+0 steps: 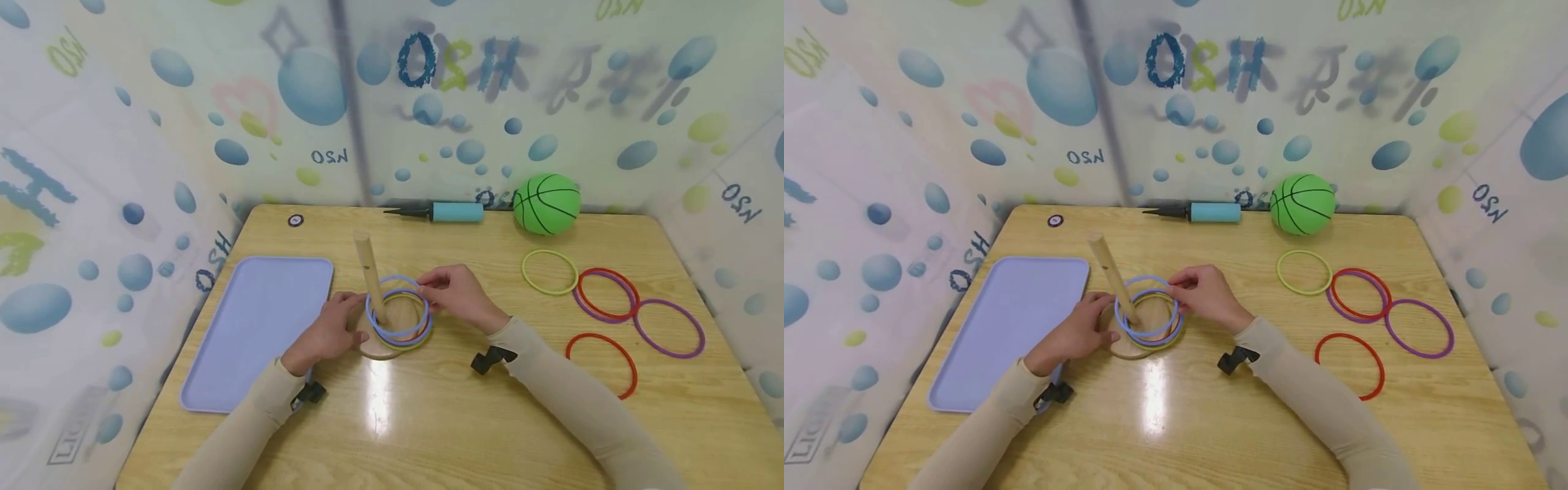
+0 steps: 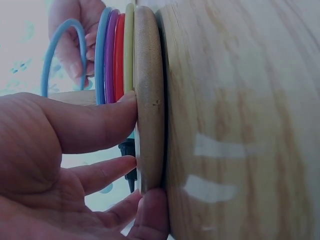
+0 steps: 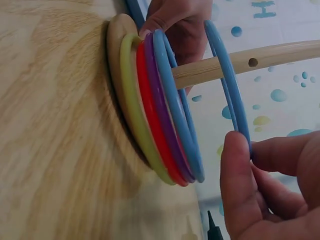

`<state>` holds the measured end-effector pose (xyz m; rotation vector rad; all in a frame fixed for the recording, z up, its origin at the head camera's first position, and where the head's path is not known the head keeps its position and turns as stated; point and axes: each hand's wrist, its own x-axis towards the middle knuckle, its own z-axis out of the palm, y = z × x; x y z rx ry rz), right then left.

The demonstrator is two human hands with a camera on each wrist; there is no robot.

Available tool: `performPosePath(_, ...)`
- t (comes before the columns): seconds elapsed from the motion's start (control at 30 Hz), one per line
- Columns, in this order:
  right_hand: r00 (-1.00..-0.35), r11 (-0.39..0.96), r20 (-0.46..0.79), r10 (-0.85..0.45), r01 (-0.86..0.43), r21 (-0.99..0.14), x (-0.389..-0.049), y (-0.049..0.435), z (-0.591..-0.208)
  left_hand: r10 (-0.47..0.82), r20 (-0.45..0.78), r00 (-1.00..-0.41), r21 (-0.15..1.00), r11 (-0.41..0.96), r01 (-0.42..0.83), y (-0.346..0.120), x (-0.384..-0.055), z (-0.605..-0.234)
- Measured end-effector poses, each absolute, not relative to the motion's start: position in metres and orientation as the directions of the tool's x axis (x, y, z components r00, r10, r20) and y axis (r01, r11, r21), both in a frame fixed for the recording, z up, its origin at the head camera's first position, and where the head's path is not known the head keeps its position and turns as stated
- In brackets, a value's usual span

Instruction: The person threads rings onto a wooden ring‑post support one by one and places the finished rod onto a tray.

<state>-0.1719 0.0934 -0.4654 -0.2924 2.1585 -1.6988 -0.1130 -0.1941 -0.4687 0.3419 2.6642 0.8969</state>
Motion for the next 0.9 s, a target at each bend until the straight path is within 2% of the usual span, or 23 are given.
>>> performPosePath(0.2, -0.896, 0.264, -0.218, -0.386, 0.119, -0.957, -0.170, 0.098, -0.473, 0.333, -0.180, -0.926, 0.618, 0.770, 0.156, -0.195, -0.113, -0.471)
performPosePath(0.37, -0.892, 0.291, -0.235, -0.386, 0.124, -0.949, -0.170, 0.100, -0.479, 0.325, -0.205, -0.923, 0.621, 0.773, 0.134, -0.194, -0.113, -0.470)
performPosePath(0.9, -0.886, 0.365, -0.207, -0.415, 0.046, -0.930, -0.168, 0.112, -0.474, 0.315, -0.227, -0.921, 0.630, 0.769, 0.108, -0.193, -0.113, -0.466)
